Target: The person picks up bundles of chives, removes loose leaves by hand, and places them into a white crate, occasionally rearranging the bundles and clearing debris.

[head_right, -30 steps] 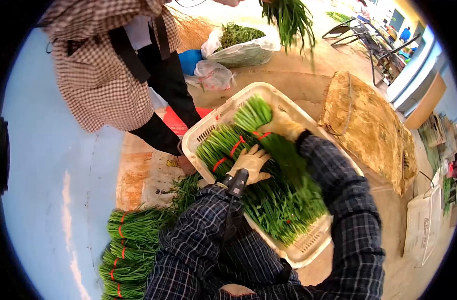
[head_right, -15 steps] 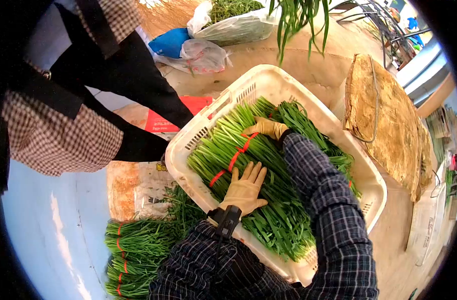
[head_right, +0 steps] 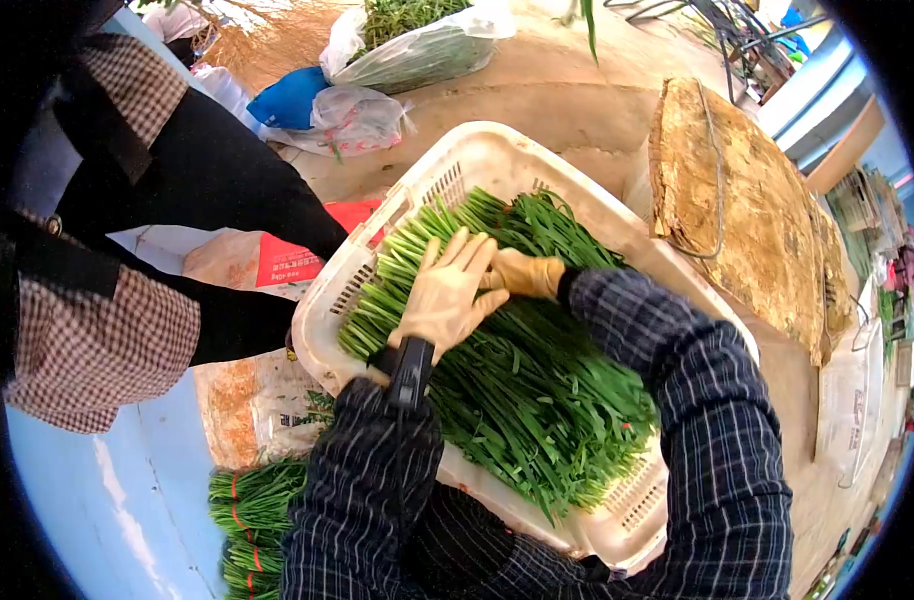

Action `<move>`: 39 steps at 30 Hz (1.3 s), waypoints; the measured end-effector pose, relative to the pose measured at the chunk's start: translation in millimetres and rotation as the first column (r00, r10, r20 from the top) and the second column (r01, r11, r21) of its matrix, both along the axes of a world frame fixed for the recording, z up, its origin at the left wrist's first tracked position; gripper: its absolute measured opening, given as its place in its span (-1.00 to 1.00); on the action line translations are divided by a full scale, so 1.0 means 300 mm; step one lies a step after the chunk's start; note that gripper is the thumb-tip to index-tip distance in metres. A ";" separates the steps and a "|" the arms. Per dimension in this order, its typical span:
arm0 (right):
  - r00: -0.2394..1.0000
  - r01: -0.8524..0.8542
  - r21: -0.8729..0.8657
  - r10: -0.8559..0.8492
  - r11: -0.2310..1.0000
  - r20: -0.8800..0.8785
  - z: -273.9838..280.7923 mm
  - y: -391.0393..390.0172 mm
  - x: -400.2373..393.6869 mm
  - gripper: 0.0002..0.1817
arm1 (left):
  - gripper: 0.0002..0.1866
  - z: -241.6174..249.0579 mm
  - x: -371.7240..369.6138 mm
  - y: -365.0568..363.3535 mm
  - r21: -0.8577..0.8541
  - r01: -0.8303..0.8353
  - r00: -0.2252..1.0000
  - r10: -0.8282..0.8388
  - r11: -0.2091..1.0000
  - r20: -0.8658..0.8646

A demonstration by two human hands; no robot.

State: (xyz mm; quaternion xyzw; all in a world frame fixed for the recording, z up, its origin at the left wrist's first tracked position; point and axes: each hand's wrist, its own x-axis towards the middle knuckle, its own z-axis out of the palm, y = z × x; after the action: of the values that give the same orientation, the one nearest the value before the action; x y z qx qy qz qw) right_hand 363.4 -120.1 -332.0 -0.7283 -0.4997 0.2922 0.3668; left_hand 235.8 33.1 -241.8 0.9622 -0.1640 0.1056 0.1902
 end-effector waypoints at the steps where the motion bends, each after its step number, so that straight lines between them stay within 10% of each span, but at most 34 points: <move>1: 0.993 0.079 -0.018 -0.080 0.997 -0.092 0.033 0.008 -0.046 -0.43 | -0.21 -0.015 0.060 0.017 0.019 0.036 0.997 -0.035 0.999 -0.063; 6: 0.983 0.176 -0.142 -0.166 0.974 0.081 -0.102 -0.012 -0.266 -0.75 | -0.32 -0.005 0.059 0.008 0.290 0.167 0.856 0.008 0.942 -0.518; 10: 0.938 0.308 0.104 -0.320 0.946 0.135 -0.181 0.002 -0.292 -0.72 | -0.44 -0.135 0.044 -0.014 0.188 -0.004 0.900 0.085 0.982 -0.428; 12: 0.997 0.076 0.055 -0.077 0.996 0.016 -0.102 0.020 -0.222 -0.70 | -0.50 -0.143 0.038 -0.012 0.149 -0.094 0.937 0.138 0.984 -0.321; 13: 0.722 -0.090 0.213 -0.084 0.973 0.687 -0.279 0.018 -0.177 -0.72 | -0.52 -0.171 0.035 -0.001 0.109 -0.118 0.957 0.142 0.987 -0.252; 14: 0.093 -0.025 -0.154 0.156 0.988 0.983 -0.176 0.015 -0.187 -0.67 | -0.53 -0.202 0.025 0.015 0.074 -0.132 0.972 0.144 0.988 -0.185; 15: 0.685 0.142 -0.122 -0.009 0.982 0.728 0.031 0.014 -0.202 -0.57 | -0.54 -0.203 0.015 0.027 0.068 -0.162 0.970 0.172 0.984 -0.171; 16: 0.953 0.283 -0.191 -0.252 0.940 0.171 0.191 0.001 -0.214 -0.45 | -0.54 -0.208 0.008 0.022 0.044 -0.197 0.966 0.201 0.980 -0.161; 21: 0.940 0.243 -0.155 -0.193 0.958 0.281 0.616 -0.227 -0.420 -0.28 | -0.56 -0.140 0.053 -0.009 0.214 -0.141 0.916 0.210 0.966 -0.342; 26: 0.958 0.097 -0.148 -0.133 0.984 -0.256 0.934 -0.534 -0.677 -0.28 | -0.43 -0.126 0.013 -0.024 0.206 -0.194 0.963 0.226 0.959 -0.147; 30: 0.948 0.291 0.123 -0.268 0.949 -0.173 0.918 -0.753 -0.735 -0.32 | -0.40 -0.025 -0.084 -0.088 0.278 -0.136 0.971 0.183 0.951 -0.152; 34: 0.674 0.719 -0.060 -0.716 0.692 -0.181 1.016 -0.850 -0.717 -0.47 | -0.34 0.016 -0.100 -0.115 0.332 -0.118 0.937 0.216 0.936 -0.275; 39: 0.493 0.854 -0.096 -0.854 0.512 -0.165 0.923 -0.999 -0.681 -0.49 | -0.46 0.072 -0.113 -0.135 0.282 -0.150 0.949 0.219 0.948 -0.229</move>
State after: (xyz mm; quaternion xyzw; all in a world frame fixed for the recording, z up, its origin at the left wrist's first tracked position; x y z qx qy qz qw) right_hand 159.2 -419.9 -55.0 -0.8483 -0.0367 0.1414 0.5089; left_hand 201.9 -7.3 -220.2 0.9954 -0.0589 -0.0252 0.0710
